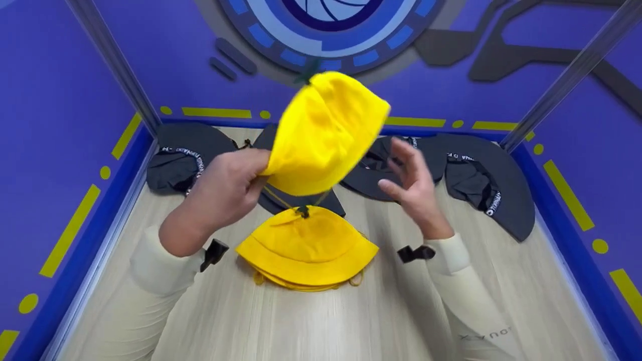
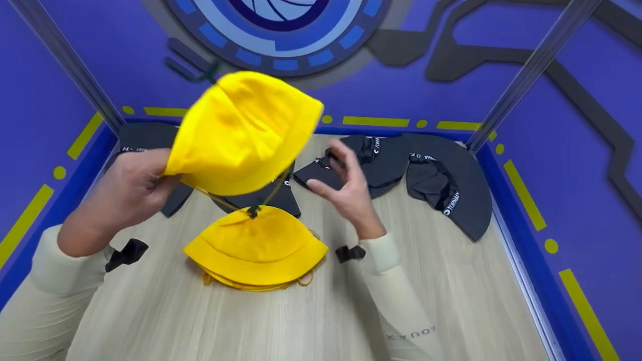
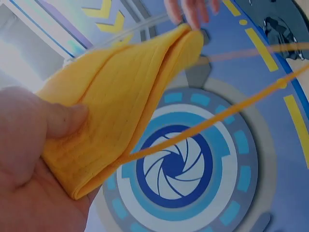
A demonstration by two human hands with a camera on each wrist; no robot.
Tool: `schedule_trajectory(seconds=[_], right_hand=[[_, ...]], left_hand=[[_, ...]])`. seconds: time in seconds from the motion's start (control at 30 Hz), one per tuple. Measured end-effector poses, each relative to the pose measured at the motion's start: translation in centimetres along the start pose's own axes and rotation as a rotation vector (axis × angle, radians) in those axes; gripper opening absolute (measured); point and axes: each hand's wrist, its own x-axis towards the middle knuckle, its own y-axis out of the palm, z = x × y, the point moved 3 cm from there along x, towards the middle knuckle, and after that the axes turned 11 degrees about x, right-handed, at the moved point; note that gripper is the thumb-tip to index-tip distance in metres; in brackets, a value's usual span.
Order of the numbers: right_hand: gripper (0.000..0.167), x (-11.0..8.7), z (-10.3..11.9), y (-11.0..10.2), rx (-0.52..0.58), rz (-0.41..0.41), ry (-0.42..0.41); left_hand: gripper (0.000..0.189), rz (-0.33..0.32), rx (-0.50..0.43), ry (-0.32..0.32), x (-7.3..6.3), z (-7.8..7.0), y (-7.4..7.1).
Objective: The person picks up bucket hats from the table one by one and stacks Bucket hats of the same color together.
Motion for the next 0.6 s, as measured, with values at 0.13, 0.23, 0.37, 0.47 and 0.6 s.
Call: schedule_trajectory(seconds=[0.13,0.23,0.37,0.47,0.6], right_hand=[[0.081,0.9,2.2,-1.3,0.05,0.012,0.009],[0.061,0.9,3.9,-1.7,0.002,0.015,-0.003],[0.026,0.5,5.9,-1.9,-0.111,-0.013,-0.071],[0.018,0.4,7.1,-1.9,-0.126,-0.007,-0.131],[0.018,0.4,8.2,-1.7,-0.108,0.019,-0.188]], left_hand=[[0.029,0.053,-0.017,0.023,-0.3,-0.8,0.6],[0.035,0.063,-0.036,0.039,-0.5,-1.1,0.9],[0.032,0.064,-0.048,0.023,-0.6,-1.0,1.0],[0.026,0.071,-0.062,-0.037,-0.8,-0.4,0.9],[0.023,0.062,-0.128,-0.141,-1.2,0.8,1.1]])
